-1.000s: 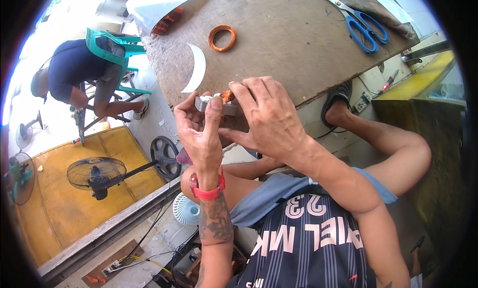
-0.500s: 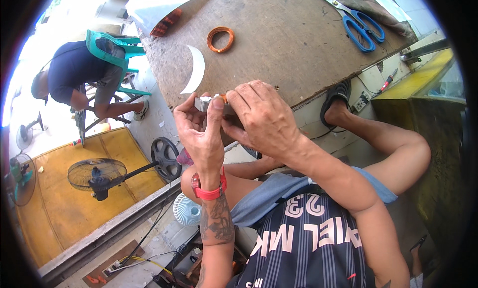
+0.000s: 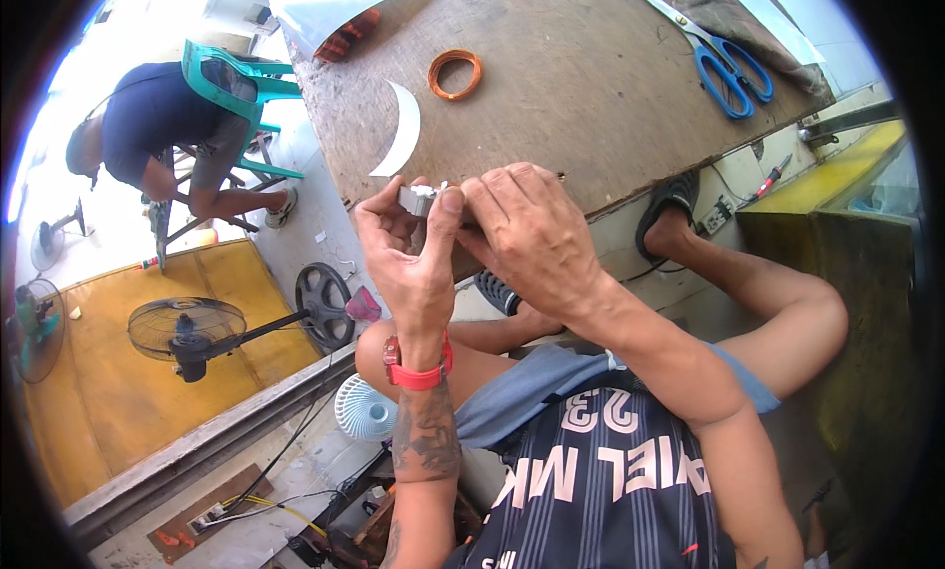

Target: The person cuts strips of white and orange tape using scissors and wraps them around a small metal electrical component. They also cut a larger white sheet into smaller pieces. The task involves precise cutting and wrapping of materials around the component.

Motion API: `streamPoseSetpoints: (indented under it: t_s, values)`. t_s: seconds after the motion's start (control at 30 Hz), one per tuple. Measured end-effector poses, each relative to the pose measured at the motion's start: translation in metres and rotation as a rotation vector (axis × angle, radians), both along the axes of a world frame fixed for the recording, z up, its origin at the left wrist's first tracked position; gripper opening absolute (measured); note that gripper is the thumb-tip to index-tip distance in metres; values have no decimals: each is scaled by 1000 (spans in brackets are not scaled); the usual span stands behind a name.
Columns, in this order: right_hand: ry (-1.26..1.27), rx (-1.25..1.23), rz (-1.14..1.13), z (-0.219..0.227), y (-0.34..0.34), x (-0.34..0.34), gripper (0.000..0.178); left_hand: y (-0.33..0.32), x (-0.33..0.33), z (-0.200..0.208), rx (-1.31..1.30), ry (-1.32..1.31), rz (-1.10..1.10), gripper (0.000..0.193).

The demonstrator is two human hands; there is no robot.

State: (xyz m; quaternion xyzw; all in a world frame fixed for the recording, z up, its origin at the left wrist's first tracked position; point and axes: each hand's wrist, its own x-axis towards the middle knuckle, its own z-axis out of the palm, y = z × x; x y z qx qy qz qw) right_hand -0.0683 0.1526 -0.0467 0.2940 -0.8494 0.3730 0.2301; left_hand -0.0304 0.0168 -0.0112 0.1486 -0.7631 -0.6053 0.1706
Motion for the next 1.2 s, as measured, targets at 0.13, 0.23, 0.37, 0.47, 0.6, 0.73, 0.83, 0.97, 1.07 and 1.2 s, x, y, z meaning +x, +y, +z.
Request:
streamPoseSetpoints:
  t_s: [0.13,0.23,0.37,0.47,0.6,0.73,0.83,0.97,1.07,1.2]
  values:
    - [-23,81,14,6,4,0,43,-8,1,1,-8,9,-109,61]
    - [-41,81,73,22,24,6,59,-24,-2,6,-159,54,-282,76]
    - [-54,170,-29,46,86,1,64,-45,-15,13,-320,25,-458,69]
    - [-95,315,-168,61,152,-28,42,-48,-21,15,-288,-8,-497,69]
    - [-216,477,-373,59,218,-90,32,-46,-22,16,-301,-40,-506,74]
    - [12,481,-583,54,271,-145,48,-45,-13,16,-416,111,-432,85]
    - [-167,621,-650,47,295,-168,50,-42,3,21,-410,253,-309,87]
    - [-415,636,-650,63,301,-180,50,-25,38,30,-523,365,-283,63]
    - [-219,619,-795,91,286,-159,40,1,53,29,-308,303,-396,48]
    - [-149,-21,-669,114,252,-66,31,44,62,33,61,-82,-511,33]
